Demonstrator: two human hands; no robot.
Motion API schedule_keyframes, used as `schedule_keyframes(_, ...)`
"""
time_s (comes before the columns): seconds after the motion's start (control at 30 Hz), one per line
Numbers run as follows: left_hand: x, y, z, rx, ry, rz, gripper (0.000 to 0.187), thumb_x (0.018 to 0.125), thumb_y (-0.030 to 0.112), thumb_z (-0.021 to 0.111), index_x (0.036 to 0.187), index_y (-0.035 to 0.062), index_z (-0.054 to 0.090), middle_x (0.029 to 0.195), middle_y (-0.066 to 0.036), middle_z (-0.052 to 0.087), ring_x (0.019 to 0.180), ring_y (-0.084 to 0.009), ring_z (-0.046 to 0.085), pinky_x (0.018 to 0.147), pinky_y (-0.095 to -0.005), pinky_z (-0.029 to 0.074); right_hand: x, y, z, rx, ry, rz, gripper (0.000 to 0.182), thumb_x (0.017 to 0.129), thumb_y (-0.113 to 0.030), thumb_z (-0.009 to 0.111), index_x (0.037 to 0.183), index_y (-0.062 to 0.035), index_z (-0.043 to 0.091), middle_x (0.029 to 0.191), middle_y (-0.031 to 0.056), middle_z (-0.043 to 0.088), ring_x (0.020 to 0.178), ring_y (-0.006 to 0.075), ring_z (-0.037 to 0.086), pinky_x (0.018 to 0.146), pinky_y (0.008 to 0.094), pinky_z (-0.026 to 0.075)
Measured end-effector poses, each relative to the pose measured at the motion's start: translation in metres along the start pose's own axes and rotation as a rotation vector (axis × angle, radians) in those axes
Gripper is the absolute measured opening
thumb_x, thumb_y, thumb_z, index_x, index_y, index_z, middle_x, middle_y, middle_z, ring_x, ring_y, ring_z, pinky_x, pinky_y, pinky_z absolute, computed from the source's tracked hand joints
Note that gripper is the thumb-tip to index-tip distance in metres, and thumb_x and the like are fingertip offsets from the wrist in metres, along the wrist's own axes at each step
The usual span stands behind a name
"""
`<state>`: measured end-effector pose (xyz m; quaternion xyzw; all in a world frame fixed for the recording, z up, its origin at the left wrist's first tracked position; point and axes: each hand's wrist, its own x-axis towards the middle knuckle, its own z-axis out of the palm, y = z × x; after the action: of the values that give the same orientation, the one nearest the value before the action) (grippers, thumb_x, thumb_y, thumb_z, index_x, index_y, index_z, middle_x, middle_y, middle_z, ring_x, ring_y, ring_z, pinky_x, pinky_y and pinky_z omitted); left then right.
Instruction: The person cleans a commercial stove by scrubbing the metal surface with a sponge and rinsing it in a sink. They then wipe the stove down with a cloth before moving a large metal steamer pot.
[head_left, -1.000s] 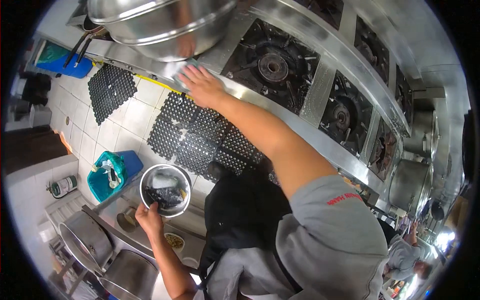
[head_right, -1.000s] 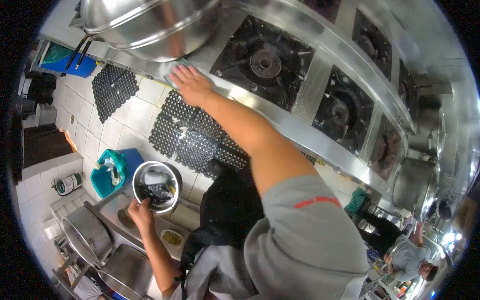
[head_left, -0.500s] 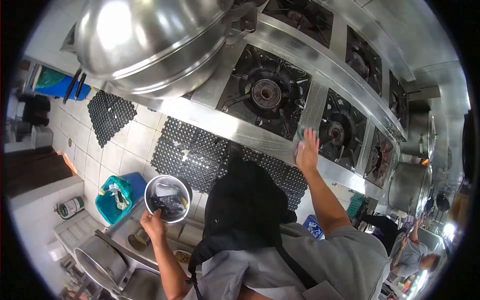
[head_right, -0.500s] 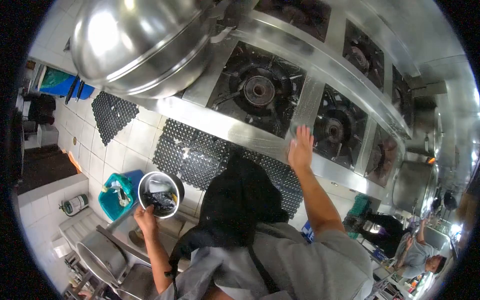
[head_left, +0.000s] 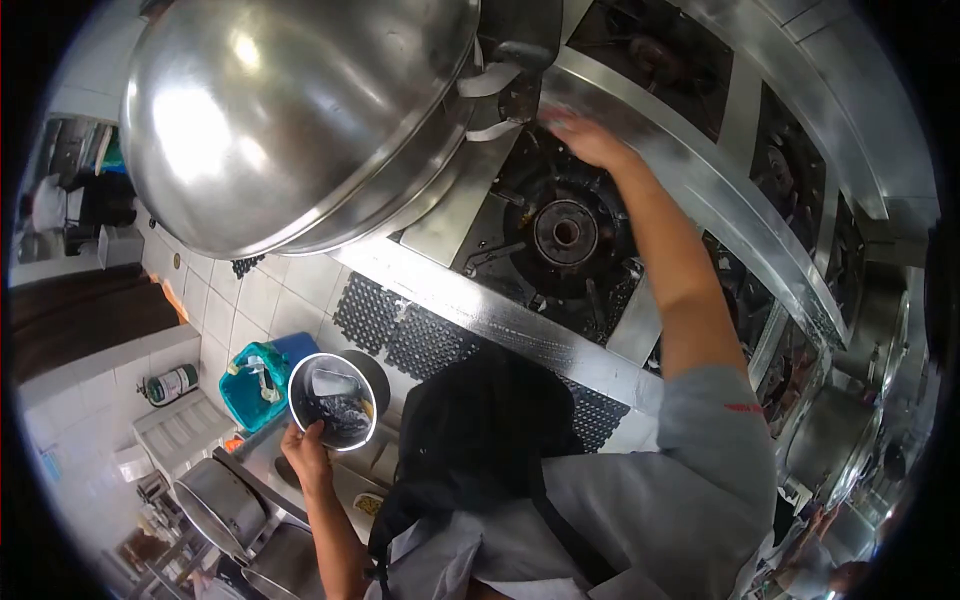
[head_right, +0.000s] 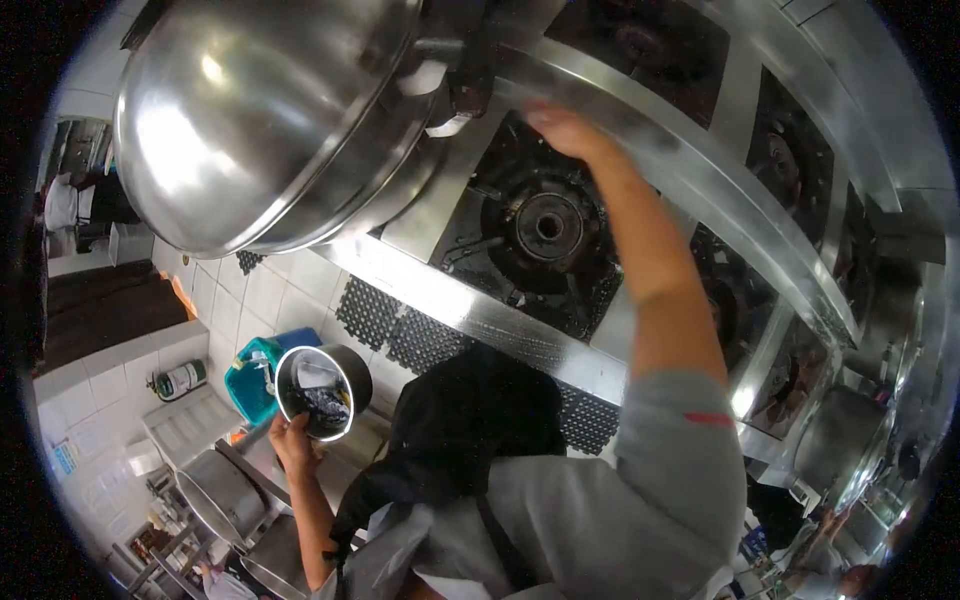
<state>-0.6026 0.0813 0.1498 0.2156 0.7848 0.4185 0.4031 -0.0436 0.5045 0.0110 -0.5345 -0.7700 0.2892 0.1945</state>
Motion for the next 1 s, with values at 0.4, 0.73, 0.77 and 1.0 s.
schedule_keyframes(0.4,0.033,0.002,-0.031,0.007,-0.056,0.053,0.023,0.080,-0.006,0.057,0.099,-0.0042,0.069,0.092,-0.007,0.071,0.079,-0.0127,0.064,0.075,-0.0262,0.051,-0.042,-0.155,0.104,-0.469,-0.234,-0.171,0.051,0.090,-0.015,0.047,0.140,-0.0023,0.050,0.156,0.0159,0.035,0.147,0.0304,0.026,0.121,0.0437,0.020)
schedule_keyframes(0.73,0.125,-0.022,-0.087,0.116,-0.379,0.151,0.018,0.080,-0.003,0.057,0.095,-0.0065,0.068,0.086,-0.006,0.070,0.076,-0.0114,0.061,0.073,-0.0261,0.048,-0.261,-0.298,0.185,-0.377,0.092,0.115,0.055,0.097,-0.025,0.053,0.148,-0.0066,0.039,0.156,0.0129,0.034,0.146,0.0296,0.028,0.119,0.0426,0.023)
schedule_keyframes(0.77,0.132,-0.020,-0.088,0.145,-0.398,0.191,0.015,0.080,-0.002,0.057,0.090,-0.0063,0.066,0.082,-0.006,0.069,0.073,-0.0126,0.060,0.070,-0.0269,0.048,-0.291,-0.292,0.172,-0.342,0.066,0.295,0.054,0.097,-0.023,0.053,0.147,-0.0055,0.040,0.155,0.0150,0.035,0.145,0.0319,0.029,0.119,0.0437,0.024)
schedule_keyframes(1.0,0.112,-0.001,-0.073,0.225,-0.458,0.265,0.007,0.079,-0.003,0.059,0.084,-0.0043,0.063,0.079,-0.006,0.067,0.069,-0.0130,0.059,0.066,-0.0272,0.047,-0.461,-0.213,0.149,-0.446,0.562,0.713,0.049,0.098,-0.018,0.049,0.142,0.0020,0.042,0.149,0.0224,0.041,0.141,0.0404,0.033,0.118,0.0482,0.024)
